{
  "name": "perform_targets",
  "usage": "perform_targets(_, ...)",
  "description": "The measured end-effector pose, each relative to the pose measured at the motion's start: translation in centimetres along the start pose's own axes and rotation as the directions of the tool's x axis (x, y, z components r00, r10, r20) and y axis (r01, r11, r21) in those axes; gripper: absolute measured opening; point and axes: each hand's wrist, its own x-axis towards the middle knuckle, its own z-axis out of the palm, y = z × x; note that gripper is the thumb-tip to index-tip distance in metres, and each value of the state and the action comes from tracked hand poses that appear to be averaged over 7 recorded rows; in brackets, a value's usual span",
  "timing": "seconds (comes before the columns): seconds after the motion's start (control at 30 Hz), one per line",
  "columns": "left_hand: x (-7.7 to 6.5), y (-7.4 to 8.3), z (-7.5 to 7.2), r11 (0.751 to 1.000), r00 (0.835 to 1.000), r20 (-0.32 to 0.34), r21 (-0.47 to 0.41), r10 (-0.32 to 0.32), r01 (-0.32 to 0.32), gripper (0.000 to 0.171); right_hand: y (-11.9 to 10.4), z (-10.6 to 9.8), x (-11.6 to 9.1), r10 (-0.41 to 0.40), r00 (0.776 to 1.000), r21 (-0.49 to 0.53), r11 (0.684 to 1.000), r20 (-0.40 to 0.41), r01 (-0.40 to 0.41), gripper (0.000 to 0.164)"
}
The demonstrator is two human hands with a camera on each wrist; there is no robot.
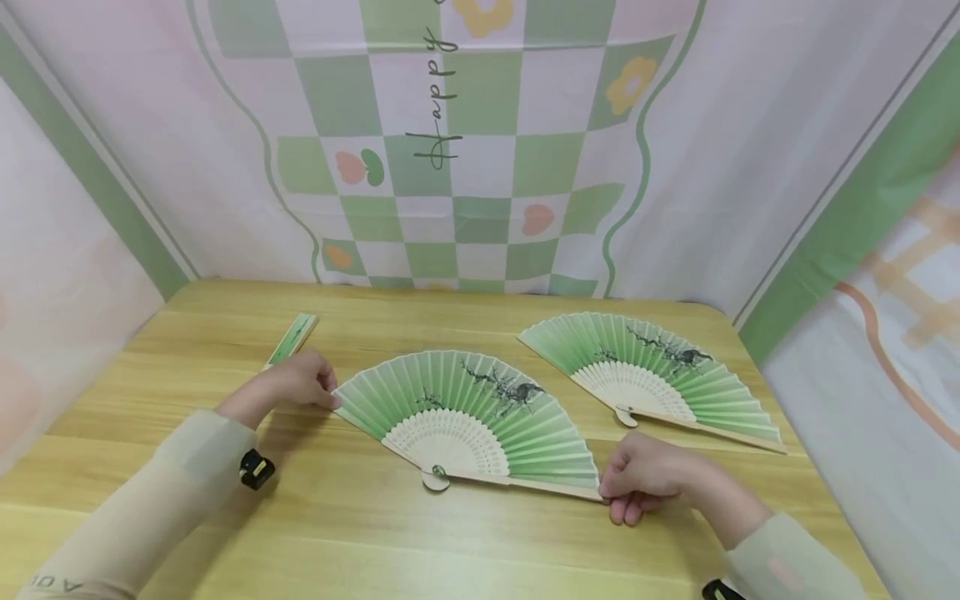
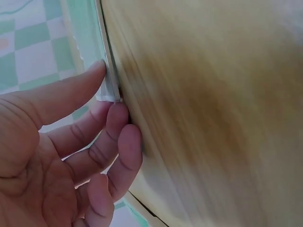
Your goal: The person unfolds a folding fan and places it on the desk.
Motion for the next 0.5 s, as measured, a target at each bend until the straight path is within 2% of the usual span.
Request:
perform_targets(0.17,-0.31,0.29,0.04,0.997,1.0,-0.026,0.072,-0.001,0.003,0.02,-0.34,0.23,-0.02,0.017,1.0,-0.047,0.999,-0.018,-0.018,0.019)
perform_targets(0.5,-1.0,-0.61,-0.28,1.0,1.0,-0.016,0.002,0.006,-0.006,0.018,-0.89,0.71,-0.11,0.029,0.999,-0.071,0.997,-0.042,-0.032,0.02)
